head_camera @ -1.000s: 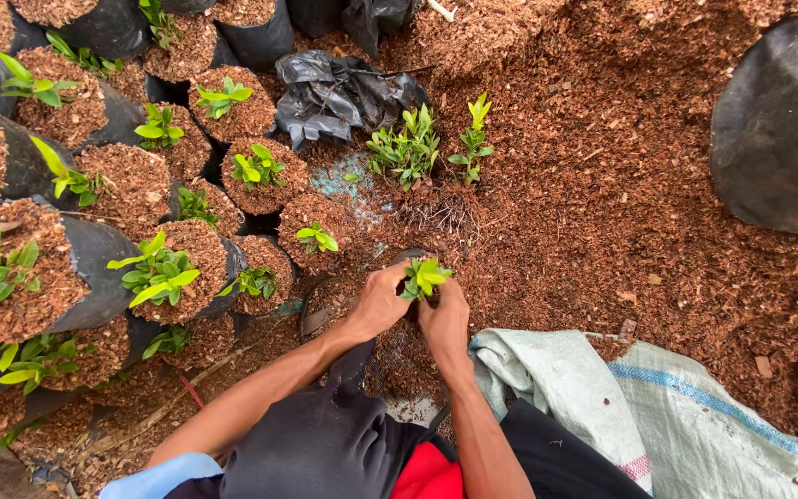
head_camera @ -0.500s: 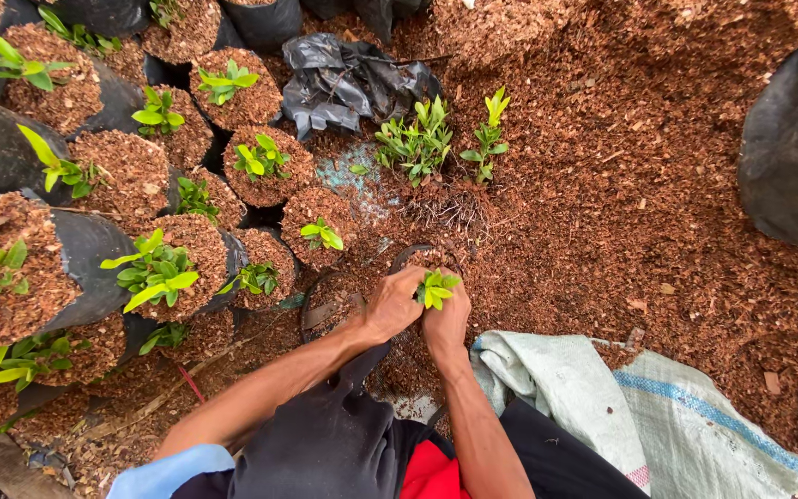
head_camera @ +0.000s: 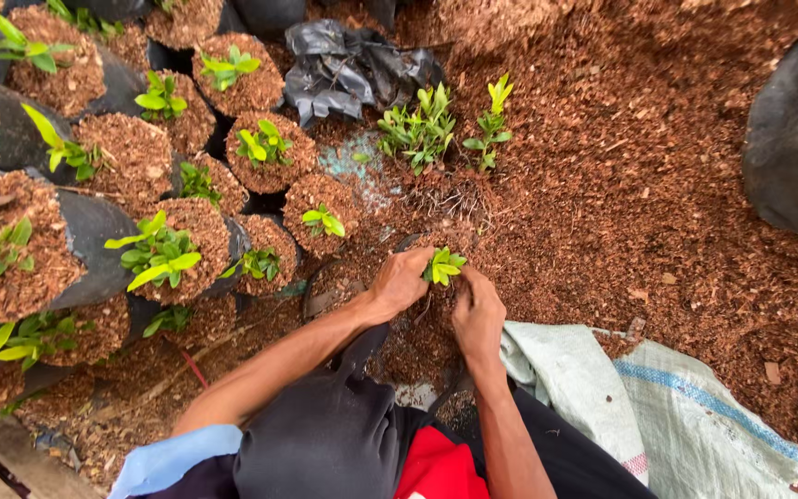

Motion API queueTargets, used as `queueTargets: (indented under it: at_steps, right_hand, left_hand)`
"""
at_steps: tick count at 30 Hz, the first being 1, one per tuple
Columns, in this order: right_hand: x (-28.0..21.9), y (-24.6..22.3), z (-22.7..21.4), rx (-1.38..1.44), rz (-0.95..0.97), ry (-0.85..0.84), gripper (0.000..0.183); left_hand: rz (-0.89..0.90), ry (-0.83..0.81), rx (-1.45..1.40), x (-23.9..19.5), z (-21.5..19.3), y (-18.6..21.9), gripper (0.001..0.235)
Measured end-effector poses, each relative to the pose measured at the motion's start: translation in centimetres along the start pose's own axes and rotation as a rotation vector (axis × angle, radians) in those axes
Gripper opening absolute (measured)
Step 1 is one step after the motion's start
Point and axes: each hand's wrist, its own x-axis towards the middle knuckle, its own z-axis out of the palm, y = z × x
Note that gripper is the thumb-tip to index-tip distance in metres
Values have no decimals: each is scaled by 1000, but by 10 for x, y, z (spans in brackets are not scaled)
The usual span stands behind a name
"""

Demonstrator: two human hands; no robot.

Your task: The person places small plants into black plastic bags and fills them with mulch-like soil by hand, working on the ground next to a large pile of planting material.

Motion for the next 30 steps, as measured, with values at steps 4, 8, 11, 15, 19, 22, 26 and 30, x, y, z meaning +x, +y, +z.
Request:
queueTargets:
  at_steps: [4, 8, 11, 15, 19, 22, 26, 30]
  right_hand:
    - [-13, -25, -17, -14, 185, -292, 37]
    - [-22, -10, 7, -84, -66, -267, 25]
    - [-17, 12, 27, -135, 91, -271, 15]
    - [-4, 15, 34, -219, 275, -171, 20]
    - [15, 17, 43, -203, 238, 81, 44]
    - [22, 41, 50, -74, 424, -36, 39]
    - [20, 66, 53, -29, 571, -252, 28]
    - [42, 79, 14, 325, 603, -506, 39]
  left_hand:
    - [-106, -26, 3, 6, -4, 1, 44]
    - [61, 45, 44, 6, -3, -4, 47]
    - [-36, 13, 9, 4, -4, 0, 46]
    - [40, 57, 110, 3, -5, 1, 31]
    - [140, 103, 149, 2, -5, 1, 26]
    - [178, 74, 225, 4, -1, 1, 32]
    - [263, 64, 383, 7, 2, -1, 33]
    - [224, 56, 368, 9, 14, -13, 45]
